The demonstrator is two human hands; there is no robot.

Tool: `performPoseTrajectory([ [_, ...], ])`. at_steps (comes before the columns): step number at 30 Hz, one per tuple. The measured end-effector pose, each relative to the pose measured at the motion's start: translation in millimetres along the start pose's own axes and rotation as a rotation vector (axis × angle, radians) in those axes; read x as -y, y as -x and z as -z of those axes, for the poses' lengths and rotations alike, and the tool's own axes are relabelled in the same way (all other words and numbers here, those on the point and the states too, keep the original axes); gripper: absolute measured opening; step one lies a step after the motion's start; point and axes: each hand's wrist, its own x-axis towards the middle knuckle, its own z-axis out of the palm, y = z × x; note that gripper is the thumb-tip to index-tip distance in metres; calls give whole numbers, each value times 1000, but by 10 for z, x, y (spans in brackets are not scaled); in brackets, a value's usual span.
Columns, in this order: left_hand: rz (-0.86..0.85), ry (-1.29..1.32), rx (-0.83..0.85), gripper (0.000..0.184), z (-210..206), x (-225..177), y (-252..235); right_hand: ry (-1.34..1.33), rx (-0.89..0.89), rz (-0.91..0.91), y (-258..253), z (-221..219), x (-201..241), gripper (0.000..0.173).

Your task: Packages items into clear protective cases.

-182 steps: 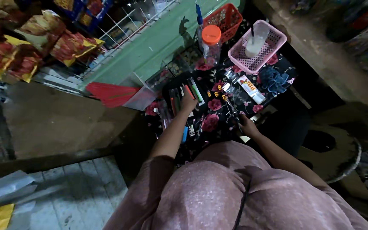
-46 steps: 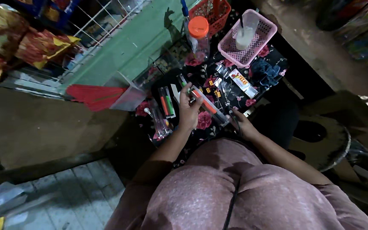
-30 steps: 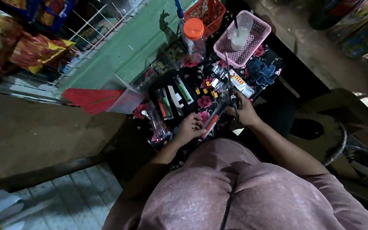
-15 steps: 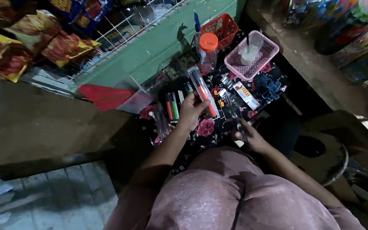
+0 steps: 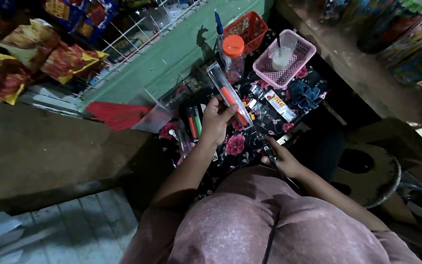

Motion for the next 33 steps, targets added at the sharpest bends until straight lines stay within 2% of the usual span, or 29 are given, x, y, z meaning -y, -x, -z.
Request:
performPoseTrajectory([
  [7, -12, 30, 8, 27, 25, 16, 8, -39, -66, 12, -1, -58, 4, 83],
  [16, -56, -2, 13, 28, 38, 23, 18, -12, -21, 7, -20, -22, 23, 90],
  [24, -42, -8, 35, 29, 14, 49, 50, 11, -71, 23, 7, -21, 62, 74],
  [33, -57, 20, 83, 29, 8, 104, 89, 162, -102, 26, 38, 80, 70, 76],
])
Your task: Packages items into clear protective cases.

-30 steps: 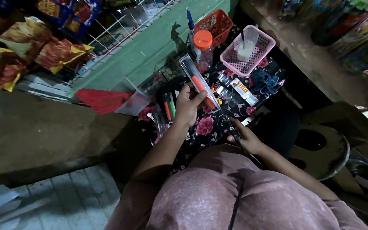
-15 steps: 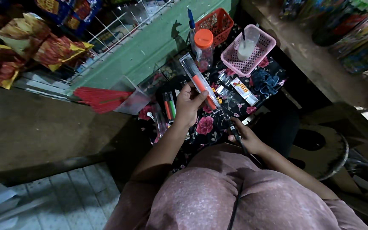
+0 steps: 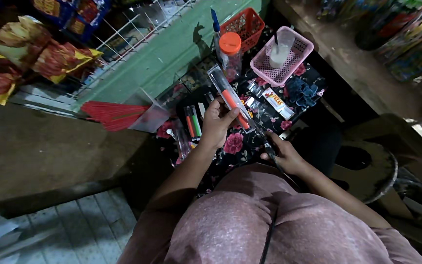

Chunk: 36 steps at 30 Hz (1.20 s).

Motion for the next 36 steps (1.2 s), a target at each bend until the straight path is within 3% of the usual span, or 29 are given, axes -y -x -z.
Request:
performPoseTrajectory([
  [15, -32, 50, 31, 33, -16, 26, 46, 192, -160, 158, 0, -46, -14, 68],
  [19, -31, 57, 34, 31, 4, 46, 54, 196, -176, 189, -21, -61, -50, 57],
  [26, 46, 69, 110, 37, -77, 94, 156, 220, -148, 93, -66, -9, 91, 55],
  [36, 54, 75, 76, 36, -107, 101, 176, 235, -211, 167, -55, -57, 36, 43],
])
